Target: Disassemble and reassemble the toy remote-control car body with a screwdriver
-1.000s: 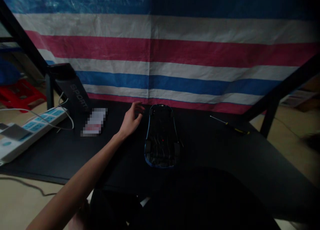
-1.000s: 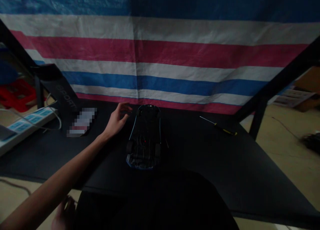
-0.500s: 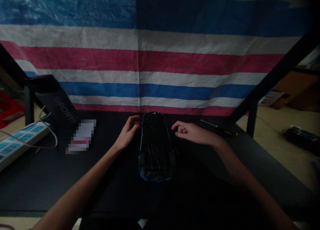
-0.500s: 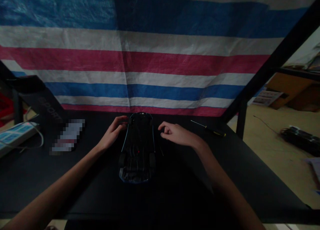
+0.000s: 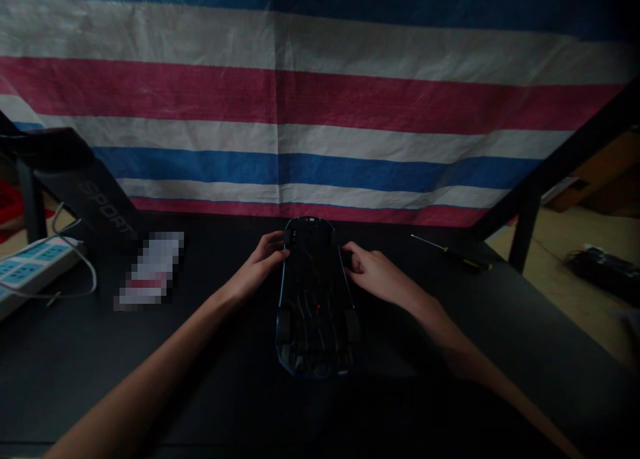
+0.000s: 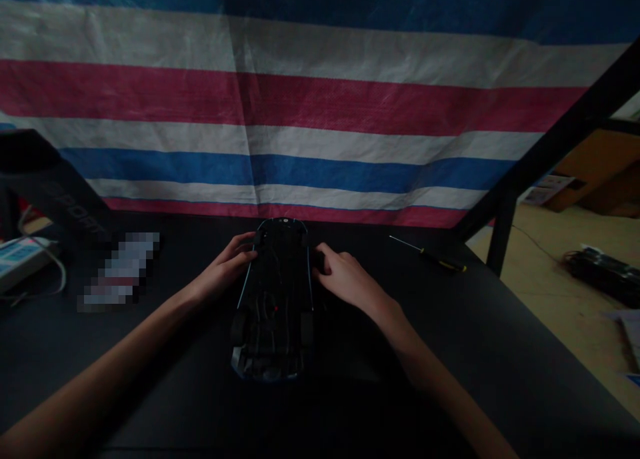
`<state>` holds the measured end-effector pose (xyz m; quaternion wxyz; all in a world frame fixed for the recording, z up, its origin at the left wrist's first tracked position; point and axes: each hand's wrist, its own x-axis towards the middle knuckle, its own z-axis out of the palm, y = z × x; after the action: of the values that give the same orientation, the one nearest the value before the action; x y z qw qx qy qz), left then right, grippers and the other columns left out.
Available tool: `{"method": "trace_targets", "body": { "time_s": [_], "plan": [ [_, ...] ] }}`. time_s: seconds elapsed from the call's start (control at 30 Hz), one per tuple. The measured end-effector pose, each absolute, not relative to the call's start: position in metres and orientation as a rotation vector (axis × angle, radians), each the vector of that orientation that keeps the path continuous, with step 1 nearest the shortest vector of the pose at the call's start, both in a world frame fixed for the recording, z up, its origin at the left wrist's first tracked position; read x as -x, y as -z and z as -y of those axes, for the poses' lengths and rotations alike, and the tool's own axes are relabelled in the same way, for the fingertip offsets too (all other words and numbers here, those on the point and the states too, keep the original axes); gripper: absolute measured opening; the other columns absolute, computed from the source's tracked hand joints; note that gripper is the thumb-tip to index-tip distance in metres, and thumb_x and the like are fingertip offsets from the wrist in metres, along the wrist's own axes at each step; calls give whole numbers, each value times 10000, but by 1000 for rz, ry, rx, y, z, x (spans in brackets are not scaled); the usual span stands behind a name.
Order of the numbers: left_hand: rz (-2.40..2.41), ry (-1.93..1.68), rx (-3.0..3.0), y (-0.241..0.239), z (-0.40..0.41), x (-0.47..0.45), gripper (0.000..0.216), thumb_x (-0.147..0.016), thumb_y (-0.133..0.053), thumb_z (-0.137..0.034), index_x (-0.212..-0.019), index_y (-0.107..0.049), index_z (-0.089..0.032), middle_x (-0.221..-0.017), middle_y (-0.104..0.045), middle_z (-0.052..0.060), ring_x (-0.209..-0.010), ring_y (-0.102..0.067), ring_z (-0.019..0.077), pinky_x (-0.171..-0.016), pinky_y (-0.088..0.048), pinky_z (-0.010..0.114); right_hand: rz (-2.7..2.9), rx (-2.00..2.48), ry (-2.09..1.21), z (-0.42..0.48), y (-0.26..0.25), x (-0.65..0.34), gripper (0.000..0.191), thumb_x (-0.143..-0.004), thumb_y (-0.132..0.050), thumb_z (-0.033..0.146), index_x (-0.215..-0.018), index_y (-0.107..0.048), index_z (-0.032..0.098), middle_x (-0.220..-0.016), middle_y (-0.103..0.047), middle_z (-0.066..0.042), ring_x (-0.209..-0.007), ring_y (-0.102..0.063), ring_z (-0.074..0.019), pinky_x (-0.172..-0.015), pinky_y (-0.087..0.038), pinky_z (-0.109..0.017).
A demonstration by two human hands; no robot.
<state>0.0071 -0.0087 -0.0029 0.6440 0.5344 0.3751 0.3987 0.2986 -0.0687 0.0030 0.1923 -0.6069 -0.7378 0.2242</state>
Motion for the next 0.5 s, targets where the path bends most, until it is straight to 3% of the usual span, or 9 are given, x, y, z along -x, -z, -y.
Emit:
{"method": "trace_targets", "body": {
  "time_s": [0.1, 0.23, 0.37, 0.5],
  "plan": [
    [-824, -889, -1108, 4, 7, -7, 524, -880, -787, -305, -1369, -613, -230, -1347, -709, 115, -1311, -664, 301, -1180, -498, 488, 1912, 1664, -627, 62, -9, -308, 403, -1002, -523, 325, -1382, -572, 201, -871, -687, -21, -745, -680, -195, -728, -533, -344],
    [-764, -781, -1035, -1, 7, -5, 535, -888, -784, -308, -1387, -630, -191, -1336, -738, 145, -1357, -651, 312, -1261, -420, 499, 1710, 1744, -469, 49, -39, -293, 423, -1037, -403, 361, -1390, -565, 195, -1190, -702, -123, -970, -746, -238, -908, -596, -406],
    [-714, -754, -1028, -6, 10, -3, 583, -882, -777, -257, -1432, -603, -175, -1380, -728, 151, -1380, -642, 297, -1294, -379, 485, 1957, 1948, -347, 34, -81, -234, 693, -1037, -379, 670, -1503, -547, 186, -1522, -572, -203, -1378, -598, -404, -1146, -470, -559],
    [-696, -746, -1044, -10, 13, 1, 652, -879, -800, -221, -1484, -557, -221, -1467, -674, 140, -1375, -645, 286, -1275, -403, 492, 2135, 2156, -323, 16, -99, -182, 937, -1000, -349, 797, -1656, -407, 131, -1722, -356, -257, -1542, -406, -498, -1213, -364, -622]
  ]
}}
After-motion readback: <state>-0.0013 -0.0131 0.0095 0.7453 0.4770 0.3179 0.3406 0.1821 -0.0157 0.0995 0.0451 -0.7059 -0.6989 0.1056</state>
